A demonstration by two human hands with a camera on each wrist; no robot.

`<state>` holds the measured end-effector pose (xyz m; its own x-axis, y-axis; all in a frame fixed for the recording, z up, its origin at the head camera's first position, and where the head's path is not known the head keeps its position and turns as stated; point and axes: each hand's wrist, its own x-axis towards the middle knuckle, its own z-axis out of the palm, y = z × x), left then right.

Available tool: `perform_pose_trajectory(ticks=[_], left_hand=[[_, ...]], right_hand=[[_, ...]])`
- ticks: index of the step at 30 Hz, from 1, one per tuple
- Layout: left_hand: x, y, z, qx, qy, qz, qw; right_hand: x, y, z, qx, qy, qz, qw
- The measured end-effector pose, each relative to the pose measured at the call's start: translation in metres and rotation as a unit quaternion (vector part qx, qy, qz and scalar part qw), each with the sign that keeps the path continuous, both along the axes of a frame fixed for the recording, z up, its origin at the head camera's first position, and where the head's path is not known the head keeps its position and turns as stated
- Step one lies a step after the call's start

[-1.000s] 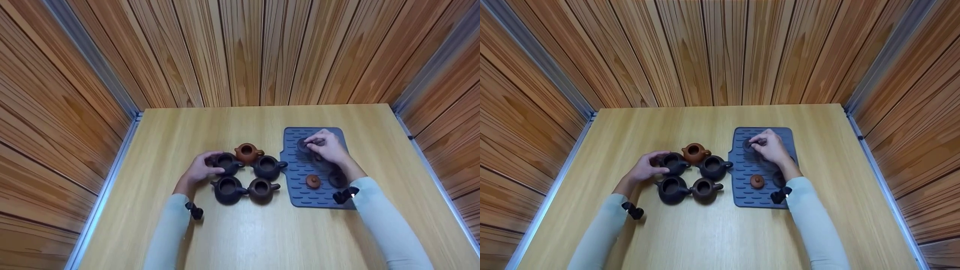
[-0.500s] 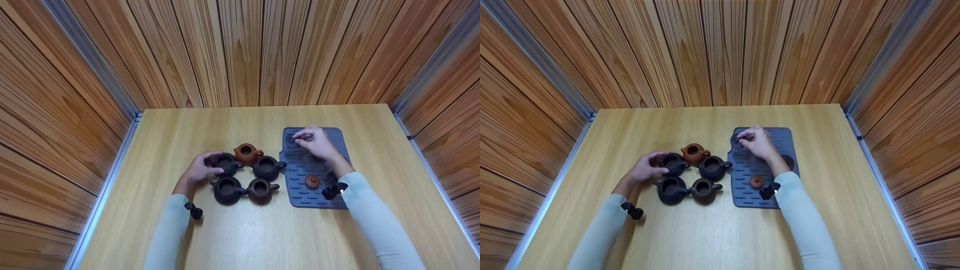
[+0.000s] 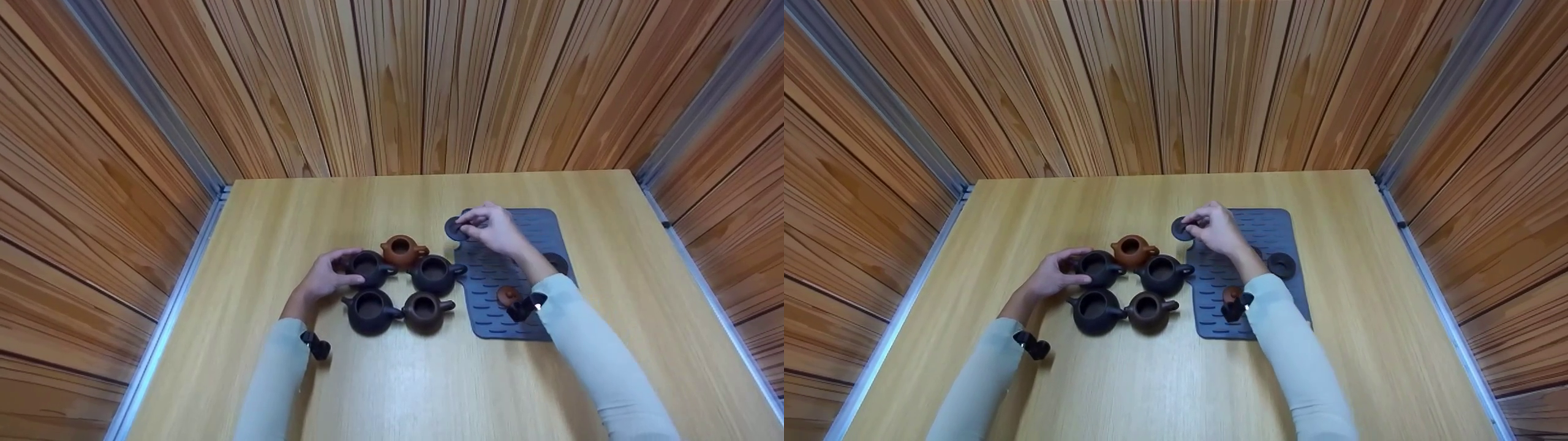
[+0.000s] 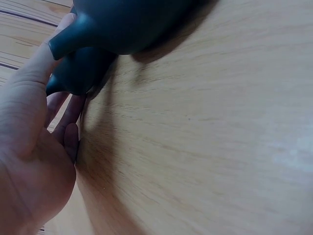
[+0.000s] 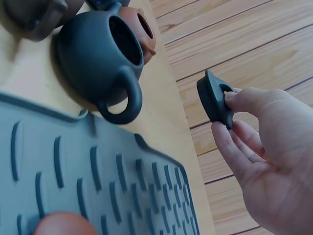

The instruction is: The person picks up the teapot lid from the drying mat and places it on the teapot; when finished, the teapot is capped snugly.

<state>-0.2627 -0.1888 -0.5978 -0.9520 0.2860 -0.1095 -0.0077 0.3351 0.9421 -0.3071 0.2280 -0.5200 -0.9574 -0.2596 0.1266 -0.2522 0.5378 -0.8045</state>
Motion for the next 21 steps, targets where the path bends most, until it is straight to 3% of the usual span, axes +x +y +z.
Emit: perform_pose_trajectory(ticks=[21], left_hand=[[0.000,0.001,0.002,-0.002,-0.004,-0.004,1.0000]], right_hand=[[0.001,-0.053,0.025,0.007,0.011,0.044,0.999]])
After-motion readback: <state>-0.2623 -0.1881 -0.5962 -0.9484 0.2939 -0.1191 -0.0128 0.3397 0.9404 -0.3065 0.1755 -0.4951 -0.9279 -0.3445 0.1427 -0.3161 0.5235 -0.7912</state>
